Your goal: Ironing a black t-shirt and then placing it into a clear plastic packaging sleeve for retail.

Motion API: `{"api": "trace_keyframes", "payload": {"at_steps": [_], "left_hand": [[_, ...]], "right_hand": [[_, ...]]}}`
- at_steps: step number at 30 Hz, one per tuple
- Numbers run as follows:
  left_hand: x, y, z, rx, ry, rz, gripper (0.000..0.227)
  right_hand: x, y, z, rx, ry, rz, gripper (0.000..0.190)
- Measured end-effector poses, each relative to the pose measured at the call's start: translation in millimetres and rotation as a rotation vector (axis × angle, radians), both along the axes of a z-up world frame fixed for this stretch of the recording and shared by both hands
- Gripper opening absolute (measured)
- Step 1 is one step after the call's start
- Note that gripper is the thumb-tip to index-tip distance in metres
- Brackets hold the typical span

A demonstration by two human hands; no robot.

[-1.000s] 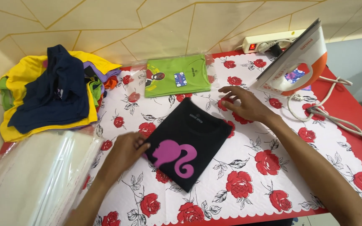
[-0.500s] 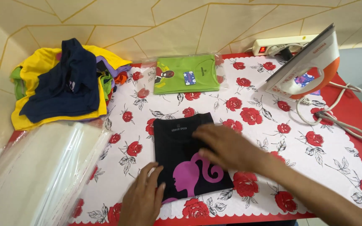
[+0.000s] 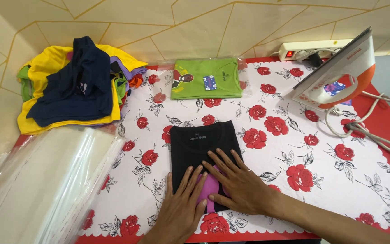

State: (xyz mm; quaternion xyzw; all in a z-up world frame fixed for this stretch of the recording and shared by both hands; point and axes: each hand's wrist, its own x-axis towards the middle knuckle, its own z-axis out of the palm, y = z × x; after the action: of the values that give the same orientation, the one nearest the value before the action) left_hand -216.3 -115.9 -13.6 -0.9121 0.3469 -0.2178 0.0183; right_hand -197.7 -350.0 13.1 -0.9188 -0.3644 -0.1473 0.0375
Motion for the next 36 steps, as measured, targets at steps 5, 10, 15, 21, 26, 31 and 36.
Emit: {"api": "trace_keyframes", "payload": {"at_steps": [5,10,15,21,26,31,36], "left_hand": [[1,0,1,0.101,-0.168,0.07,0.066],[24,6,23,0.179,-0.263,0.073,0.08],[64,2,47,-0.142,0.482,-0.013,0.074],[107,-4,41,-0.12,0.533,0.127,0.078],[107,-4,40,-0.154,0.557,0.2,0.083],[107,-2,44,-0.184,0.548,0.224,0.085],[119,4,49,-0.315,0.484,0.175,0.067]], "right_hand": [[4,-4,-2,-0.01,0.064,0.019,0.083],[26,-8,27,0.118,0.588,0.002,0.081],[65,-17,4,0.11,0.329,-0.198,0.083],[76,-11,4,0.052,0.359,-0.306,0.086],[73,-9,9,0.063,0.383,-0.338,0.086],[72,-8,14,0.072,0.392,-0.342,0.086],[71,-7,22,0.192,0.33,-0.354,0.08]]}}
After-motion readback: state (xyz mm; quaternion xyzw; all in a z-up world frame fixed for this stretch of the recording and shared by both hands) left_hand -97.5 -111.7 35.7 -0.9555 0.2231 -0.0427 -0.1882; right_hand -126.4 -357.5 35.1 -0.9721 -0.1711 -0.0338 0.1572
